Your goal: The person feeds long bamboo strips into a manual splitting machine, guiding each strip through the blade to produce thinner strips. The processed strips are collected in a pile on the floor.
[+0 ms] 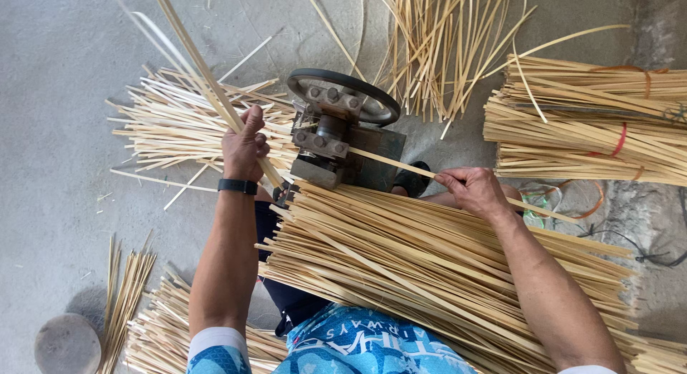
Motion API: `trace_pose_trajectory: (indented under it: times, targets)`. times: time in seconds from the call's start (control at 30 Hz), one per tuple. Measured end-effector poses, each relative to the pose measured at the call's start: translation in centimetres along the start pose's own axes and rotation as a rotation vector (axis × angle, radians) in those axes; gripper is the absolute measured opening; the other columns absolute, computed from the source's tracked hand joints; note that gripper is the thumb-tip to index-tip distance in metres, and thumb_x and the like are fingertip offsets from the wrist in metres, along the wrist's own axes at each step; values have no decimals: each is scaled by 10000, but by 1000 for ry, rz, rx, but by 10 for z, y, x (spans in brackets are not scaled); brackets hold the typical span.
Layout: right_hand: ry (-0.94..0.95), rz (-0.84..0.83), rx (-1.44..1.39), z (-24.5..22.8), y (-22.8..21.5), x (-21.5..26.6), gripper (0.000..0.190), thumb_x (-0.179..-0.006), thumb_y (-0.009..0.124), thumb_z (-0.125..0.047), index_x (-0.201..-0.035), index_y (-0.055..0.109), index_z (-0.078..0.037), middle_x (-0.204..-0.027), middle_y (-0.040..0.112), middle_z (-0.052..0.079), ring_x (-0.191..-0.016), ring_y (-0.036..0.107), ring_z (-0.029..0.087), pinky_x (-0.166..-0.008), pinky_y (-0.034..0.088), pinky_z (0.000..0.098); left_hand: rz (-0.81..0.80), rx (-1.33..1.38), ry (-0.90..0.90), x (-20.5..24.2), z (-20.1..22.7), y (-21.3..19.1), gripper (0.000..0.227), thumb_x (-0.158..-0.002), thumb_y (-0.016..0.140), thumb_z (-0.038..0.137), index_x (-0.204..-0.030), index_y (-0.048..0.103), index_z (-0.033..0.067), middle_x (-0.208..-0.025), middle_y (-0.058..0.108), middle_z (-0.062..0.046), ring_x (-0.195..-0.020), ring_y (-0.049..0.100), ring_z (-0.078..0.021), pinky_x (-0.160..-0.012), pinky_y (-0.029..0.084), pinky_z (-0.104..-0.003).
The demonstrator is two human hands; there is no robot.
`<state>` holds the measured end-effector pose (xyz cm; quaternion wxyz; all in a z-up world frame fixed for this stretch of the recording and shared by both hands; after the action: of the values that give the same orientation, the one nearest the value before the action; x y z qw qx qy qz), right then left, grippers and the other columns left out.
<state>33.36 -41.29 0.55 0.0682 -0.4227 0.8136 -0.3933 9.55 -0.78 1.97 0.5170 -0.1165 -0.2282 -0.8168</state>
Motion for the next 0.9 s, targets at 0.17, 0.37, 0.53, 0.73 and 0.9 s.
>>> trace_pose_trajectory:
  times: [0.17, 0.37, 0.53, 0.73, 0.9]
  targets:
    - [486, -251, 240, -3, -12, 8, 313, -940, 686, -478, -1147, 803, -276, -868, 799, 40, -826, 737, 205, -761, 590, 447, -30, 18, -35, -6, -10, -3, 547, -821, 864, 350, -1217, 678, 22, -918, 613, -14, -581, 478, -30, -440, 372, -167]
    - [-177, -351, 130, 31, 3, 20, 256, -832, 781, -337, -1005, 809, -150, -959, 783, 65, -861, 724, 163, -780, 606, 399, -28, 41, -75, -7, -13, 2, 556, -817, 859, 360, -1218, 674, 23, -926, 614, -32, -572, 467, -33, -436, 370, -177]
    - [-2, -261, 243, 69, 1, 33, 169, -869, 769, -285, -984, 798, -166, -896, 796, 32, -785, 742, 137, -754, 617, 332, -35, 53, -62, -7, -11, 1, 516, -835, 850, 340, -1206, 675, 29, -901, 601, -25, -566, 473, -34, -427, 368, -181]
    - [202, -187, -154, 65, -33, 47, 168, -861, 775, -176, -1017, 816, -127, -907, 805, 4, -808, 724, 124, -754, 613, 300, -35, 59, -43, -7, -6, -5, 468, -865, 837, 326, -1187, 678, 27, -877, 585, -15, -558, 467, -32, -417, 360, -179]
    - [252, -110, -211, 54, -43, 53, 150, -899, 752, -131, -1031, 821, -117, -926, 818, 11, -833, 718, 96, -789, 596, 281, -38, 77, -53, -5, -4, -3, 465, -856, 839, 328, -1185, 690, 35, -874, 583, -15, -565, 475, -31, -416, 364, -170]
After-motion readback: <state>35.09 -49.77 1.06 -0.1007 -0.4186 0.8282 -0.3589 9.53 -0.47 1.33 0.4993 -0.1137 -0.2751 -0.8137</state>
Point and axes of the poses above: each hand's wrist, its own x-axis away from the middle knuckle, its own y-axis out of the palm, z = x × y, the point moved 2 cm from there along -x, towards the middle knuckle
